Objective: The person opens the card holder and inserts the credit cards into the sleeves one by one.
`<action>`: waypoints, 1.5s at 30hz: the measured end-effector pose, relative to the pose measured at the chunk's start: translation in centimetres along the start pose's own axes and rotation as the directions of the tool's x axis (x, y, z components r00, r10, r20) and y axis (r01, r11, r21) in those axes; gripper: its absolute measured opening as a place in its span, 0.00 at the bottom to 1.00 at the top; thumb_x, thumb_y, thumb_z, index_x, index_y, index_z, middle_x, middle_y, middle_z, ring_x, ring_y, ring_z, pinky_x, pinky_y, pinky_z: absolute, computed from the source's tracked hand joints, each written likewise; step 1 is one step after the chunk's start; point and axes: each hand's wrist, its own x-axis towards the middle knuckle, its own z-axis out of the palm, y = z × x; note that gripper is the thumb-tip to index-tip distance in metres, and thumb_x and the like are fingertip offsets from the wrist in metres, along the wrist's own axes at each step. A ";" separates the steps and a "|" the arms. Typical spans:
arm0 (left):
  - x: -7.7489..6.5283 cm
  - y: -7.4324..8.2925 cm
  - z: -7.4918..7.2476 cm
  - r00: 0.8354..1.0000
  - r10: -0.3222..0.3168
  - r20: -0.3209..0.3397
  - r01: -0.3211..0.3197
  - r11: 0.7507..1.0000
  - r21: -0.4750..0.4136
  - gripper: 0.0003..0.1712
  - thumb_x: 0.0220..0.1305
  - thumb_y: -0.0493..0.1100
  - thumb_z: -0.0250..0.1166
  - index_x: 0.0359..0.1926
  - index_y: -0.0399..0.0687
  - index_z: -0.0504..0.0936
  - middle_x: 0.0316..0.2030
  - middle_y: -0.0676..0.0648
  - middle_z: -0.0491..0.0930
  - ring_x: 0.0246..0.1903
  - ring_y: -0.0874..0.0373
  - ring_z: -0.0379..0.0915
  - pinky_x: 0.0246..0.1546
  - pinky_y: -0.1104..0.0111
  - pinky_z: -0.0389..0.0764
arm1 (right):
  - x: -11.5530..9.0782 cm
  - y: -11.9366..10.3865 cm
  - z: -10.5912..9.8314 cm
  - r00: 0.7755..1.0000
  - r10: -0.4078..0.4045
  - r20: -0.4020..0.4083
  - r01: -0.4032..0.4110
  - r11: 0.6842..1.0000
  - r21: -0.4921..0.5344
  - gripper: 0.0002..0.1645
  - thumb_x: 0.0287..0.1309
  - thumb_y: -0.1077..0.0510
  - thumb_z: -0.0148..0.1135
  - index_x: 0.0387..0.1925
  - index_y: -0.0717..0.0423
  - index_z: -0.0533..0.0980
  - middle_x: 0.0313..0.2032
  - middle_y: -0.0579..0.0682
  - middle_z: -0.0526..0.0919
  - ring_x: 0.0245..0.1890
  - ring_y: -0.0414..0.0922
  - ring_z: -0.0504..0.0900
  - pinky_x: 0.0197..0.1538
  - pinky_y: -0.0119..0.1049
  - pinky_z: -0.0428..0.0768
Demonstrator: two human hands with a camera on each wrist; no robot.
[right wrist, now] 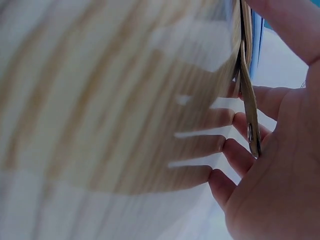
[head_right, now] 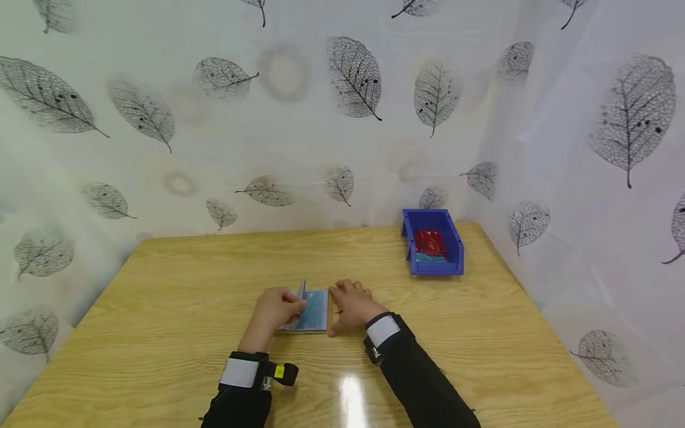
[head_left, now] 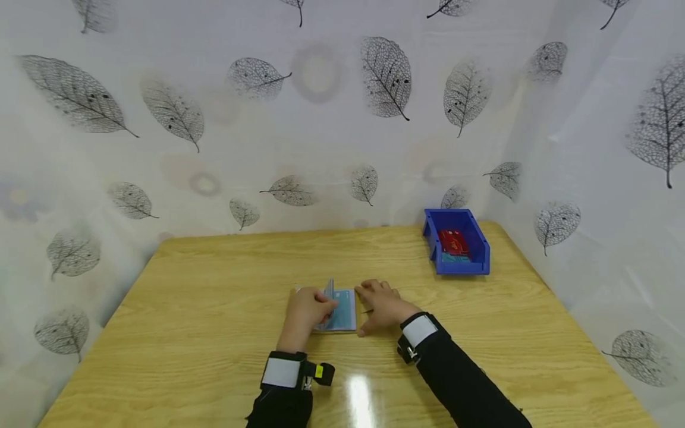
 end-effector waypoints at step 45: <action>0.4 -0.4 -0.7 0.982 0.021 -0.189 0.041 0.947 0.319 0.11 0.54 0.44 0.73 0.33 0.41 0.83 0.29 0.45 0.83 0.26 0.53 0.77 0.24 0.61 0.76 | -0.4 -0.2 -0.5 0.999 -0.022 0.038 0.020 0.999 0.046 0.59 0.46 0.42 0.75 0.74 0.51 0.55 0.72 0.56 0.53 0.69 0.59 0.52 0.65 0.58 0.56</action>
